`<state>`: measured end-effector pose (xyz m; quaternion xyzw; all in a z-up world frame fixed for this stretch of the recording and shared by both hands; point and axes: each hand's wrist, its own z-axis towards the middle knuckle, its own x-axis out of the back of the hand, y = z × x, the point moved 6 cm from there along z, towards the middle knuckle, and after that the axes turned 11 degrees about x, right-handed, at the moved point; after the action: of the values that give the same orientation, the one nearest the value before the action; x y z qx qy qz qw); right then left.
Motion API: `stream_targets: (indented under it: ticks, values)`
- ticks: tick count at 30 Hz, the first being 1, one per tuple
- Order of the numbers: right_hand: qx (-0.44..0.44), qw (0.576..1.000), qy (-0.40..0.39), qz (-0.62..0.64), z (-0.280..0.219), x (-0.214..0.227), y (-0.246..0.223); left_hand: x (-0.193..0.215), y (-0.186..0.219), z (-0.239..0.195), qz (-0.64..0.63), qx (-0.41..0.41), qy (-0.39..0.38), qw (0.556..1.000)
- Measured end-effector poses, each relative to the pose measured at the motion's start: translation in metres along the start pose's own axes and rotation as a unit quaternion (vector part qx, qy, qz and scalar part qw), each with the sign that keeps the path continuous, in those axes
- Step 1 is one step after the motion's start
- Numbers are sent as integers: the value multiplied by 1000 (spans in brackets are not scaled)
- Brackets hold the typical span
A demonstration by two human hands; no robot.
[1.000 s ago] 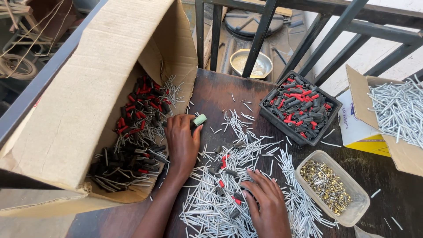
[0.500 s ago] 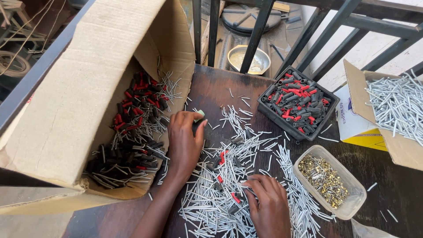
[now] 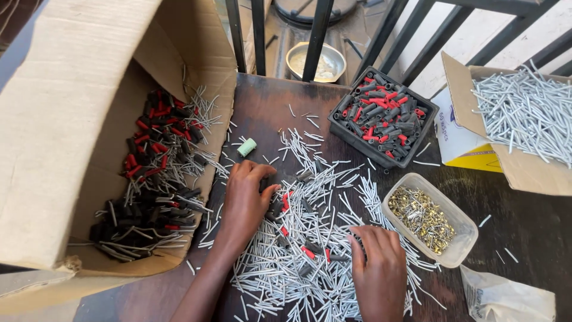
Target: Sorting small metal pins and plastic components into different containers on a workbench
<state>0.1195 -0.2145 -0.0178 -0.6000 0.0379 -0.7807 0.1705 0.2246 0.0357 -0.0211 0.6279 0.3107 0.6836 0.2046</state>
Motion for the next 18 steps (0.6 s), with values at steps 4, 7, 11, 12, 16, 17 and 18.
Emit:
stream_targets:
  ticks: [4, 7, 11, 12, 16, 17, 18]
  values:
    - [-14, 999, -39, 16, -26, -13, 7, 1, -5, 1, -19, 4, -4, 1000]
    - [61, 993, -94, -46, -45, -21, -7, 19, 5, -10, -33, -38, 16, 999]
    - [83, 989, -63, -103, -50, -20, -23, 56, 33, -49, -30, -82, -7, 996]
    - [80, 993, -50, -77, -45, -19, -25, 62, 38, -58, -24, -87, -22, 996]
    - [58, 996, -56, -40, -21, -13, -27, 55, 17, -100, 8, -63, -72, 995]
    - [60, 995, -64, -57, -15, -12, -28, 51, 10, -112, 38, -59, -83, 994]
    - [64, 993, -72, -73, -9, -11, -30, 47, 3, -125, 68, -53, -93, 992]
